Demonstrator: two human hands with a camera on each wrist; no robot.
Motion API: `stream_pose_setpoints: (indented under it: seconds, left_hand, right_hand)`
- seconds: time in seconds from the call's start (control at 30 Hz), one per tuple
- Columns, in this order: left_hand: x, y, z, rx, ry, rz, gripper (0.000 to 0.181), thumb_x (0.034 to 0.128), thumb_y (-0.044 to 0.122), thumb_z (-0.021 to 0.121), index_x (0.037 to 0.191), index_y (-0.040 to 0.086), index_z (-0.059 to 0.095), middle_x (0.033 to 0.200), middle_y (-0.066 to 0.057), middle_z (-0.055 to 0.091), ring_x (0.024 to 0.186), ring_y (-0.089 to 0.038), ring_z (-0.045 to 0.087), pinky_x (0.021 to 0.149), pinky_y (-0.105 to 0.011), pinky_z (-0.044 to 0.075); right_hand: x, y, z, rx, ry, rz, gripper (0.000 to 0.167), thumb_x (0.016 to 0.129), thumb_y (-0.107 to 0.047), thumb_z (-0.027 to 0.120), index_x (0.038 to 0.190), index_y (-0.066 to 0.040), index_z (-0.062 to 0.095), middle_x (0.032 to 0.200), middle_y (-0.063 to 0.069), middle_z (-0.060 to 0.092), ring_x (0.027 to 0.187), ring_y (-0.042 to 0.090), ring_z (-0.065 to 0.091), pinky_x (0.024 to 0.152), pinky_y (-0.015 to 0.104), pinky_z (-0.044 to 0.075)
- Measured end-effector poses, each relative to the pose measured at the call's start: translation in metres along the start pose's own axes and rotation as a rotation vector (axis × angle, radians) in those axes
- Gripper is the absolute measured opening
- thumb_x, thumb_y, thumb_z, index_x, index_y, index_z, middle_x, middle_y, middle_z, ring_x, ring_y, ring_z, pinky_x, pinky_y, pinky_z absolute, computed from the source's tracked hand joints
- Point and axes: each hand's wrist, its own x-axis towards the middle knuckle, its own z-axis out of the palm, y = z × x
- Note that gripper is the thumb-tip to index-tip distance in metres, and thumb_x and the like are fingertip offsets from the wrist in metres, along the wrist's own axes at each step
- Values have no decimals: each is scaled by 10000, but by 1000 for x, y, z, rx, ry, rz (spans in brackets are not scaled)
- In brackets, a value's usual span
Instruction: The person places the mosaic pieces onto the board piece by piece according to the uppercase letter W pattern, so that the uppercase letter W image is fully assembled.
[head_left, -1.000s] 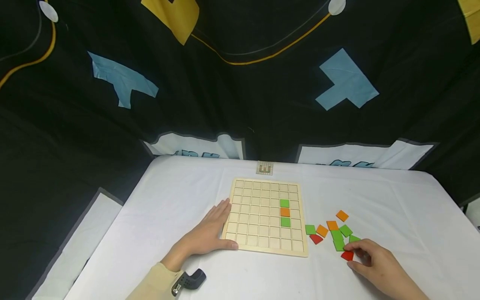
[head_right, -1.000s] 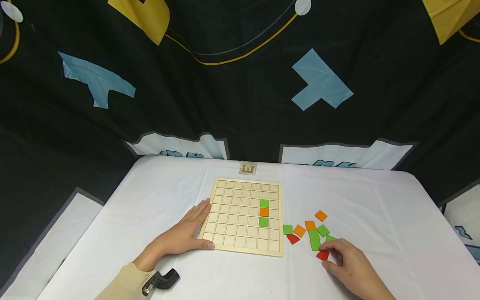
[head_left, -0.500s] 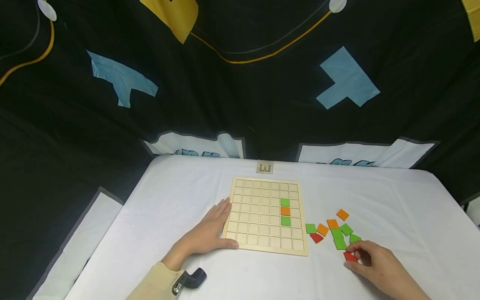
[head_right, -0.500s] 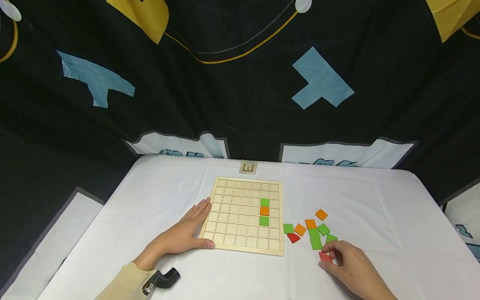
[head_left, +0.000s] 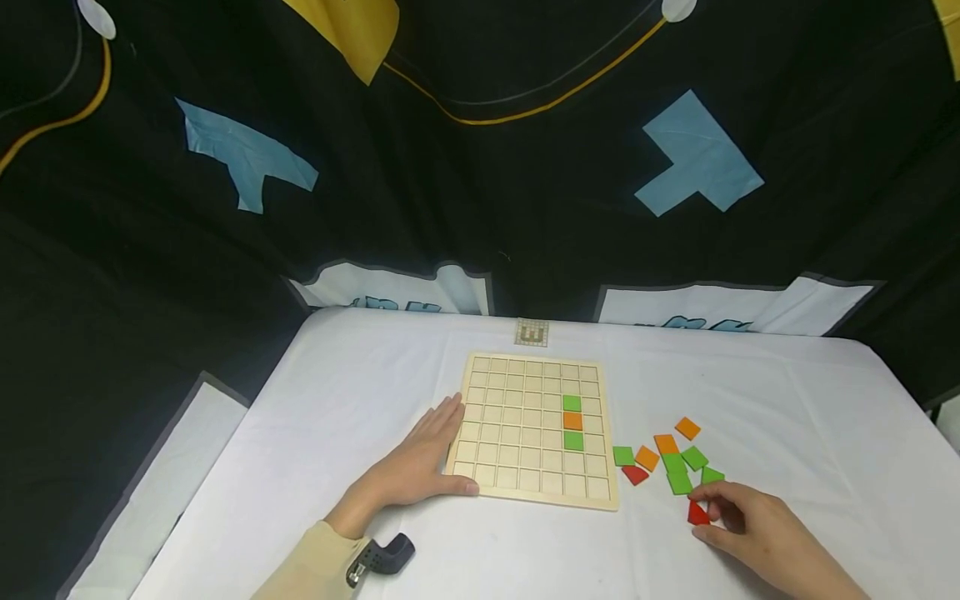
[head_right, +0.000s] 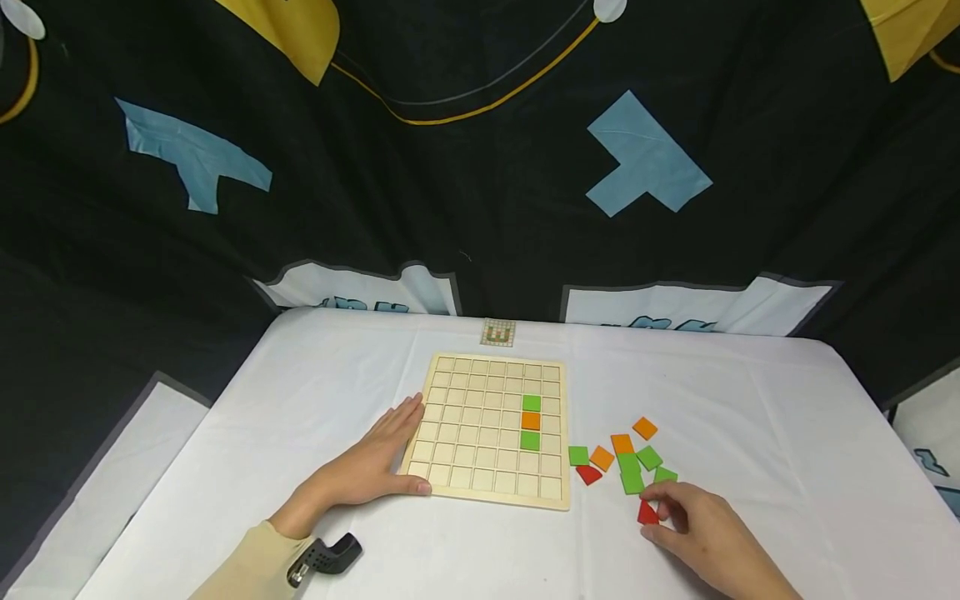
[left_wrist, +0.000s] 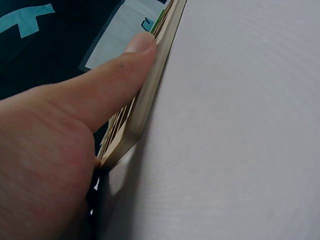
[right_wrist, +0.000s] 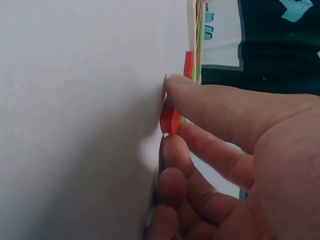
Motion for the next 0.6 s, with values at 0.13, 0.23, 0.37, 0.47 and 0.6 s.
stream_pose_setpoints:
  seconds: [0.13, 0.23, 0.37, 0.47, 0.6]
  left_hand:
    - [1, 0, 0, -4, -3, -1, 1205, 809, 656, 704, 1580, -62, 118, 1675, -183, 31, 1544, -316, 9, 1247, -489, 50]
    - [1, 0, 0, -1, -3, 1, 1205, 809, 657, 703, 1580, -62, 118, 1675, -183, 28, 1544, -318, 8, 1246, -492, 52]
    - [1, -1, 0, 5, -1, 5, 1204, 812, 660, 701, 1580, -61, 117, 1675, -182, 24, 1544, -321, 9, 1246, -492, 53]
    - [1, -1, 0, 5, -3, 2, 1206, 812, 663, 700, 1581, -59, 114, 1676, -179, 22, 1544, -315, 7, 1247, -489, 51]
    - [0, -1, 0, 2, -5, -1, 1209, 810, 662, 701, 1582, -55, 108, 1677, -174, 20, 1545, -305, 2, 1247, -483, 47]
  right_hand:
    - [0, 1, -1, -4, -5, -21, 338, 785, -227, 860, 1084, -156, 718, 807, -47, 516, 753, 117, 476, 592, 201, 415]
    - [0, 2, -2, -2, -11, -23, 322, 791, -208, 856, 1078, -153, 721, 816, -45, 528, 775, 130, 487, 603, 196, 439]
    - [0, 2, -2, -2, -11, -37, 324, 796, -195, 851, 1087, -155, 717, 819, -46, 525, 778, 118, 485, 604, 193, 443]
    - [-1, 1, -2, -4, -25, -50, 346, 799, -192, 846, 1121, -177, 720, 831, -52, 531, 779, 106, 486, 614, 191, 452]
    - [-1, 2, -4, -1, -53, -72, 342, 808, -180, 834, 1134, -196, 729, 851, -60, 553, 785, 98, 496, 634, 191, 479]
